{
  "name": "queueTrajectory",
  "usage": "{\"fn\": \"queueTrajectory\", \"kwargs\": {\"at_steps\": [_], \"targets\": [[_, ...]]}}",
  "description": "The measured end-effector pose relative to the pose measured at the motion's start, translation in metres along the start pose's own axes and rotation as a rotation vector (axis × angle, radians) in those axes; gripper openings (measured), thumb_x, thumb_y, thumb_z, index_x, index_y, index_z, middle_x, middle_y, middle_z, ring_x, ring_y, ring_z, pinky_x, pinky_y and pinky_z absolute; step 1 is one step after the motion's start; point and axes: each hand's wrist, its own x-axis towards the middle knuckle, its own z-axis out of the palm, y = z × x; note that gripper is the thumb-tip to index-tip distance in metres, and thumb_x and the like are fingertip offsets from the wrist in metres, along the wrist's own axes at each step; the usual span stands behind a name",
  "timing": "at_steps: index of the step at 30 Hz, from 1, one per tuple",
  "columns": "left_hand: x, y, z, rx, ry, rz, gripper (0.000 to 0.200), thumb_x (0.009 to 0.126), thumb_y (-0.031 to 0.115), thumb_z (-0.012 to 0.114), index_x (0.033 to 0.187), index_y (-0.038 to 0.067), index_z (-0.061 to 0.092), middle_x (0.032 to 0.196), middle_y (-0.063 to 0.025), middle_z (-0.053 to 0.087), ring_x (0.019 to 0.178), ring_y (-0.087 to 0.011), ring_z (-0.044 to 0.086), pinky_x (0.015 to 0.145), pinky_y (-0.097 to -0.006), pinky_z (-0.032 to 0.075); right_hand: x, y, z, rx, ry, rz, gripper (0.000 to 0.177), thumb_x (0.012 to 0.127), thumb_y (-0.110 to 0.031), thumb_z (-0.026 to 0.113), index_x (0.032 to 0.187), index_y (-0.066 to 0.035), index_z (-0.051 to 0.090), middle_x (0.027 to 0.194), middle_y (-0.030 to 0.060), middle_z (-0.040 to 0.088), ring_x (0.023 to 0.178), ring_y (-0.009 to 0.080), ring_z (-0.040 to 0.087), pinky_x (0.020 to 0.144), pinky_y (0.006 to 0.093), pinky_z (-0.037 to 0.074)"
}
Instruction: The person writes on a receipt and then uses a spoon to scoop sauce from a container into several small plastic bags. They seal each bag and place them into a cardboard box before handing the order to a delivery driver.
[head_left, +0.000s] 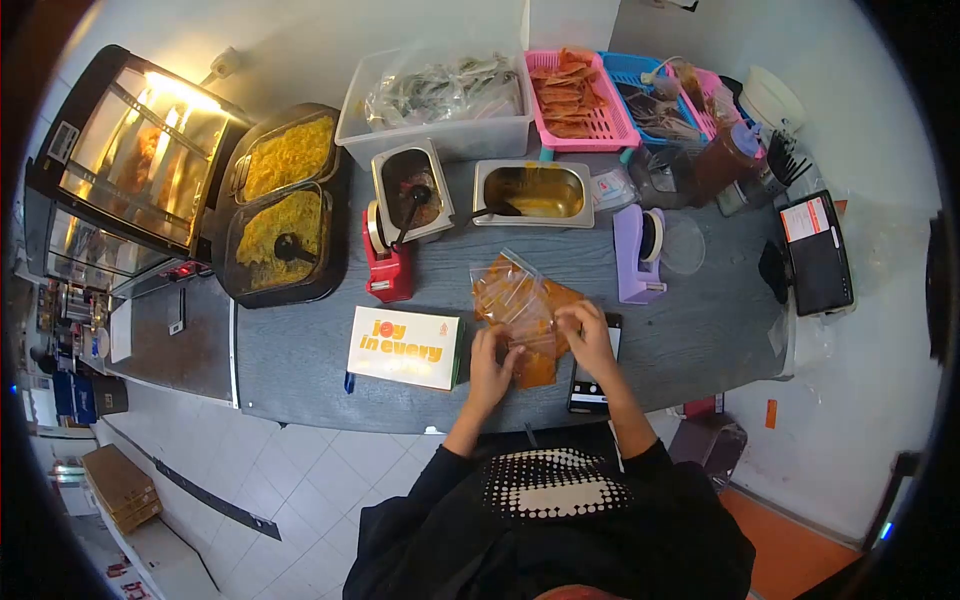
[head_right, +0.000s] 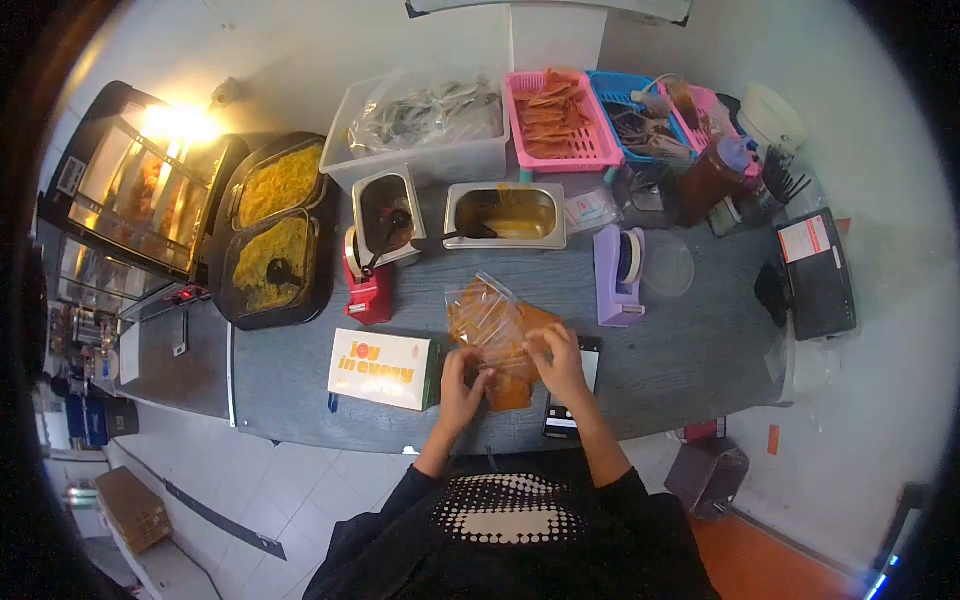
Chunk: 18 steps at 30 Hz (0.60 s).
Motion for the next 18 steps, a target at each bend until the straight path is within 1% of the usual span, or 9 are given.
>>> {"fn": "queueTrajectory", "kwargs": {"at_steps": [2, 5, 8, 11, 14, 15, 17, 18], "targets": [[0.001, 0.007, 0.004, -0.085, 0.068, -0.106, 0.033, 0.073, 0.002, 0.065, 0.101, -0.001, 0.049, 0.085, -0.0065, 0.057, 0.078, -0.0111, 0.056, 0.067, -0.0224, 0.045, 0.025, -0.016, 0.001, -0.116, 0.123, -0.017, 0.014, 0.072, -0.015, 0.061, 0.082, -0.005, 0.060, 0.088, 0.0077, 0.057, 0.084, 0.0271, 0.051, 0.077, 0.0361, 0.038], [0.000, 0.021, 0.002, -0.157, -0.060, -0.322, 0.040, 0.072, 0.003, 0.066, 0.108, -0.001, 0.047, 0.089, -0.0078, 0.057, 0.082, -0.0122, 0.056, 0.070, -0.0231, 0.046, 0.041, -0.006, 0.025, -0.472, 0.004, -0.032, 0.020, 0.074, -0.016, 0.059, 0.090, -0.003, 0.060, 0.089, 0.0085, 0.058, 0.086, 0.0250, 0.053, 0.083, 0.0376, 0.035], [-0.014, -0.004, 0.009, -0.173, -0.009, -0.191, 0.044, 0.069, 0.005, 0.068, 0.109, 0.000, 0.049, 0.084, -0.0090, 0.060, 0.074, -0.0100, 0.056, 0.060, -0.0233, 0.046, 0.051, -0.011, 0.023, -0.530, -0.223, 0.011, 0.021, 0.077, -0.014, 0.054, 0.093, -0.001, 0.059, 0.089, 0.0106, 0.059, 0.086, 0.0280, 0.054, 0.083, 0.0386, 0.038], [-0.025, 0.023, -0.007, -0.396, -0.079, -0.425, 0.036, 0.067, 0.005, 0.069, 0.100, 0.003, 0.055, 0.087, -0.0089, 0.060, 0.073, -0.0125, 0.057, 0.065, -0.0261, 0.046, 0.043, -0.012, 0.008, -0.149, -0.041, 0.095, 0.020, 0.081, -0.016, 0.051, 0.093, -0.001, 0.059, 0.087, 0.0107, 0.061, 0.083, 0.0259, 0.057, 0.075, 0.0384, 0.042], [-0.031, 0.026, -0.024, -0.094, -0.244, 0.044, 0.022, 0.067, 0.003, 0.067, 0.088, 0.005, 0.061, 0.084, -0.0088, 0.059, 0.076, -0.0191, 0.058, 0.070, -0.0284, 0.045, 0.027, -0.029, -0.014, 0.332, -0.036, 0.169, 0.021, 0.086, -0.016, 0.046, 0.095, -0.002, 0.060, 0.093, 0.0103, 0.061, 0.087, 0.0225, 0.059, 0.074, 0.0350, 0.045], [-0.035, 0.033, -0.026, -0.054, -0.229, 0.024, 0.013, 0.063, 0.002, 0.068, 0.074, 0.007, 0.064, 0.091, -0.0109, 0.058, 0.083, -0.0264, 0.056, 0.076, -0.0337, 0.043, 0.018, -0.029, -0.013, 0.414, -0.136, 0.158, 0.022, 0.087, -0.017, 0.045, 0.096, -0.003, 0.060, 0.094, 0.0100, 0.061, 0.090, 0.0208, 0.058, 0.077, 0.0339, 0.044], [-0.040, 0.037, -0.029, 0.141, -0.111, 0.189, 0.015, 0.062, 0.003, 0.069, 0.076, 0.006, 0.064, 0.100, -0.0117, 0.054, 0.093, -0.0281, 0.051, 0.080, -0.0367, 0.041, -0.003, -0.027, -0.008, 0.577, -0.333, 0.136, 0.024, 0.090, -0.018, 0.042, 0.098, -0.004, 0.060, 0.098, 0.0094, 0.061, 0.097, 0.0173, 0.055, 0.085, 0.0318, 0.041], [-0.041, 0.037, -0.030, 0.239, -0.051, 0.274, 0.016, 0.062, 0.003, 0.069, 0.076, 0.006, 0.063, 0.105, -0.0121, 0.053, 0.098, -0.0290, 0.049, 0.082, -0.0381, 0.039, -0.011, -0.024, -0.003, 0.601, -0.436, 0.097, 0.023, 0.089, -0.017, 0.043, 0.097, -0.003, 0.060, 0.097, 0.0110, 0.061, 0.097, 0.0190, 0.055, 0.088, 0.0316, 0.039]]}}
